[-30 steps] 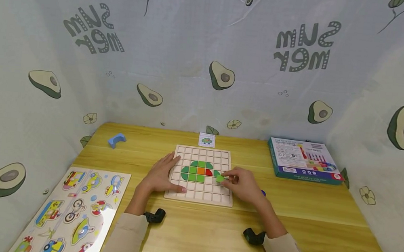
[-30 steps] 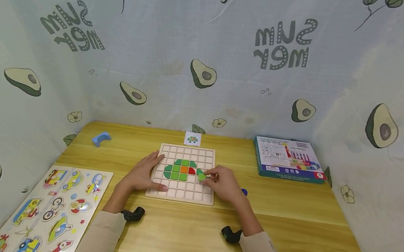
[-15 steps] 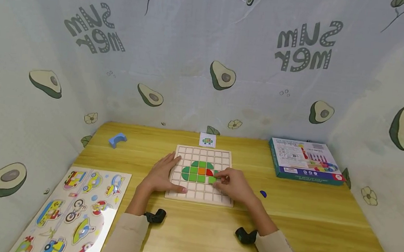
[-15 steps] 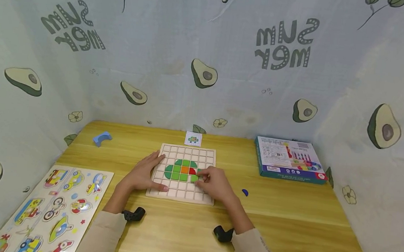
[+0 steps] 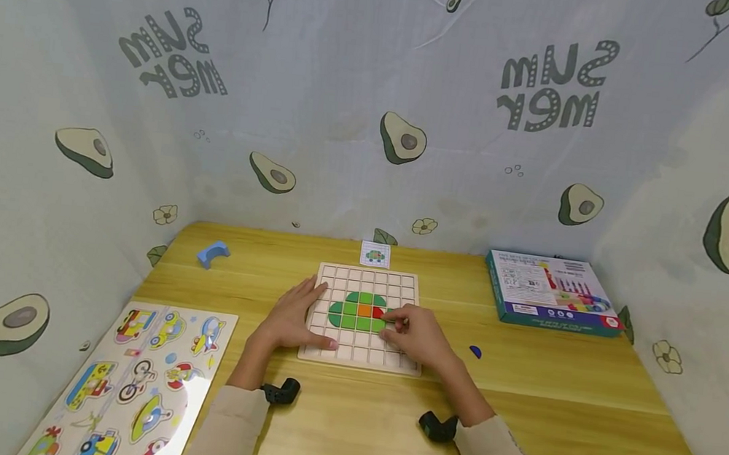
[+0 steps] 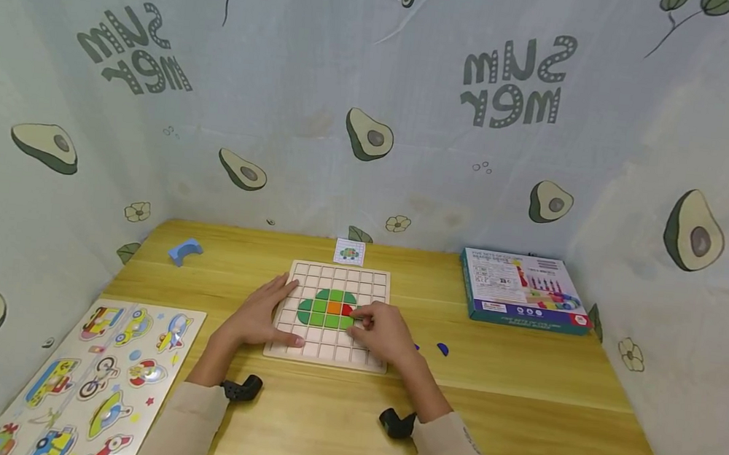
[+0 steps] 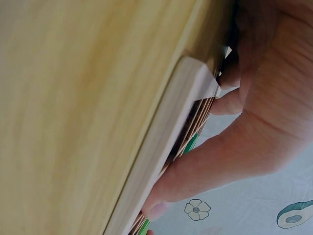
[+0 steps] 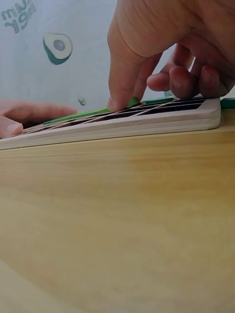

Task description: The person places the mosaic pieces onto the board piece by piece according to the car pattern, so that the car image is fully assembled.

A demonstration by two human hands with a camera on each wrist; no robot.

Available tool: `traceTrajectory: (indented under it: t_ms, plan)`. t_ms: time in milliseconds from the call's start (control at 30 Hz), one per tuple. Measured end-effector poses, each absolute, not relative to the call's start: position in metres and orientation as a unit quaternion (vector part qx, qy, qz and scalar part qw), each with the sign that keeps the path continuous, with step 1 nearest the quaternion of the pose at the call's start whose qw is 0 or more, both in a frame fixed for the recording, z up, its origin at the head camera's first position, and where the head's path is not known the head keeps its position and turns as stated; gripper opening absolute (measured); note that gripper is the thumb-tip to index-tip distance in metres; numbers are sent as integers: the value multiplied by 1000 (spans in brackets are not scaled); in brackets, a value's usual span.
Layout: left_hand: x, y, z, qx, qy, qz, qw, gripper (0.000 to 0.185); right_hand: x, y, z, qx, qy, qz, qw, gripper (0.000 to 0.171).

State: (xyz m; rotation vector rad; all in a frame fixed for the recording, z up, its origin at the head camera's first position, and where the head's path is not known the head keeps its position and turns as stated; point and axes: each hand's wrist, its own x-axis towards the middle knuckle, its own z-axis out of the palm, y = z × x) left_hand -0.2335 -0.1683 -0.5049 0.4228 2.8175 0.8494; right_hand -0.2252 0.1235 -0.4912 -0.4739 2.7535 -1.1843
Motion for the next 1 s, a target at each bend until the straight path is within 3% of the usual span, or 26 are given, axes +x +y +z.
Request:
traceTrajectory:
  t_ms: [1000]
  plan:
    - [-233, -168, -504, 145, 944, 286, 79, 123, -218, 153, -481, -153, 898, -410, 57, 21]
